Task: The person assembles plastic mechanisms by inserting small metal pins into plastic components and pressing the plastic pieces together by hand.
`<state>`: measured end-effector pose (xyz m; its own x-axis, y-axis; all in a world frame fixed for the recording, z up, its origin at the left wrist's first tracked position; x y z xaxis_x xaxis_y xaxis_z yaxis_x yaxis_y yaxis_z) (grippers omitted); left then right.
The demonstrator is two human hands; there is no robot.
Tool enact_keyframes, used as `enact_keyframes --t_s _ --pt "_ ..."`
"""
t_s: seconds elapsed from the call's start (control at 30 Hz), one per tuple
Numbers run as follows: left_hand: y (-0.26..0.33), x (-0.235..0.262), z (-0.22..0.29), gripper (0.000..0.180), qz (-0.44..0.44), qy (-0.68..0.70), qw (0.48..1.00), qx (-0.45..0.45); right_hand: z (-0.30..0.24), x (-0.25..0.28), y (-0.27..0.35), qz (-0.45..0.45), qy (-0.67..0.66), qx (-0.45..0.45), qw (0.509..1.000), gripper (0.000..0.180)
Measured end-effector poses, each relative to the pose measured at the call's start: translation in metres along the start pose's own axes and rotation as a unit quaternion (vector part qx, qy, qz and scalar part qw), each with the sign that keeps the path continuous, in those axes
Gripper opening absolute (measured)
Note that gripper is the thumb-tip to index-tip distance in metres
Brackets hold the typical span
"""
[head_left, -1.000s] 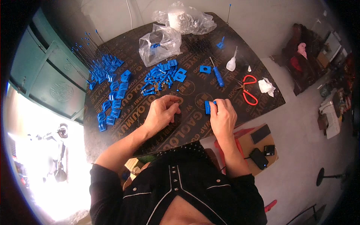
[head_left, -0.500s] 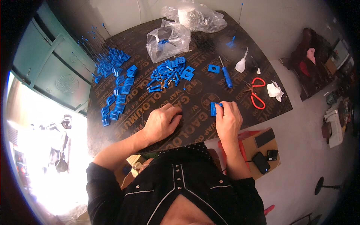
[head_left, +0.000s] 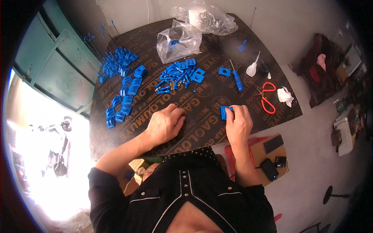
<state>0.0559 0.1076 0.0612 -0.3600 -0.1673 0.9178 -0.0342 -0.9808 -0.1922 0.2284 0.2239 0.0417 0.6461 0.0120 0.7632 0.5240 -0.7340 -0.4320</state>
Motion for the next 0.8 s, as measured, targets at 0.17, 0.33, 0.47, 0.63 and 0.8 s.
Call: enact_keyframes --t_s 0.17,0.33,0.47,0.63,0.8 --pt "0.0 0.023 -0.025 0.02 0.061 -0.068 0.996 0.008 0.0 0.002 0.001 0.016 -0.026 0.008 0.999 0.015" --pt "-0.004 0.01 -0.061 0.049 0.003 -0.147 0.987 0.069 0.004 0.001 0.002 0.013 -0.039 0.003 0.999 0.014" --pt "-0.007 -0.002 -0.073 0.056 -0.032 -0.167 0.982 0.084 0.004 0.0 0.002 0.019 -0.045 0.004 0.999 0.013" --pt "-0.005 -0.014 -0.074 0.062 -0.086 -0.176 0.978 0.068 0.005 -0.001 0.003 0.011 -0.042 -0.005 0.999 0.013" --pt "-0.002 0.001 -0.079 0.058 -0.035 -0.117 0.99 0.076 0.004 0.0 0.003 0.014 -0.047 -0.005 0.999 0.013"
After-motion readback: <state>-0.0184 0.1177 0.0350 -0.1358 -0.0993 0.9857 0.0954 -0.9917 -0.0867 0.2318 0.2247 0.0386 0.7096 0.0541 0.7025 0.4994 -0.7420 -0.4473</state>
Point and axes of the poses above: each hand's wrist, its own y-axis away from the middle knuckle, its own x-axis out of the back of the hand, z = x × y, the point moved 10 cm from there along -y, towards the middle knuckle, and after that the axes turned 13 degrees about -z, right-handed, at the moved point
